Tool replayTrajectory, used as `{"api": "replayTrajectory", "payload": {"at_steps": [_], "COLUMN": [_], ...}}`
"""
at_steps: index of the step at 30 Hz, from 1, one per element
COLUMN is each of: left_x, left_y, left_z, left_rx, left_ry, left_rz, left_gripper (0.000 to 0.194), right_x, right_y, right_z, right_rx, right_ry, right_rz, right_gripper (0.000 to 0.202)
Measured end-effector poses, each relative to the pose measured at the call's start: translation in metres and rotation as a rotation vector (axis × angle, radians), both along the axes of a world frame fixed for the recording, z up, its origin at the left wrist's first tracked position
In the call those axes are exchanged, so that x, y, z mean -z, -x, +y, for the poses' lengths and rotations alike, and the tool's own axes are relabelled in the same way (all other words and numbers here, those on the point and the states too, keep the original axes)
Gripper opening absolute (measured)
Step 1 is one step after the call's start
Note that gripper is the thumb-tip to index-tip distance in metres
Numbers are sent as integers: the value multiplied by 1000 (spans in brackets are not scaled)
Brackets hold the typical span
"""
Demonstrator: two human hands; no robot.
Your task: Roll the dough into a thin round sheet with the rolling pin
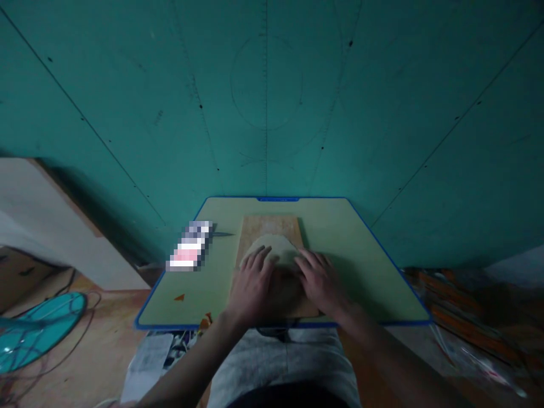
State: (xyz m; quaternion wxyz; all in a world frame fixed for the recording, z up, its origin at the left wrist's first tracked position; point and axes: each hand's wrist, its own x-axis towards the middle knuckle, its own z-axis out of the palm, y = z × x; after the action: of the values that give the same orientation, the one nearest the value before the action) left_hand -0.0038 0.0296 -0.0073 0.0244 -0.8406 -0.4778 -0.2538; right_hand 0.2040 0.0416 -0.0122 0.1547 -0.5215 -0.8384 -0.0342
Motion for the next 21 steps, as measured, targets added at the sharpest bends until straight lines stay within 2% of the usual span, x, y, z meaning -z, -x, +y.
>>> {"api": "replayTrajectory", "payload": {"at_steps": [2, 4, 7, 9, 12, 14, 16, 21], "left_x": [1, 1, 3, 6, 9, 9, 7, 0], "left_y": [-1, -8, -32, -50, -67, -66, -55, -5], "left_z": [-12, -18, -14, -5, 10, 16, 19, 23], "left_rx": [60, 39, -198, -350, -402, -338, -197, 218], "left_ry": [-31, 17, 178, 272, 357, 364, 342, 277], "left_rz": [-70, -76, 20, 86, 159, 191, 210, 225], "left_gripper": [29, 31, 53, 67, 75, 78, 78, 74], "right_x": [-4, -8, -12, -13, -13, -13, -14, -18], "right_y": [-15, -36, -70, -88, -101, -101, -99, -94], "right_z": [3, 8, 14, 14, 9, 4, 2, 2], "right_rx": [85, 209, 389, 420, 393, 383, 377, 343], "right_ry": [11, 16, 19, 27, 59, 95, 127, 169], "right_rz": [-15, 19, 183, 328, 508, 586, 640, 687], "right_gripper": [26, 25, 30, 34, 40, 41, 41, 43]}}
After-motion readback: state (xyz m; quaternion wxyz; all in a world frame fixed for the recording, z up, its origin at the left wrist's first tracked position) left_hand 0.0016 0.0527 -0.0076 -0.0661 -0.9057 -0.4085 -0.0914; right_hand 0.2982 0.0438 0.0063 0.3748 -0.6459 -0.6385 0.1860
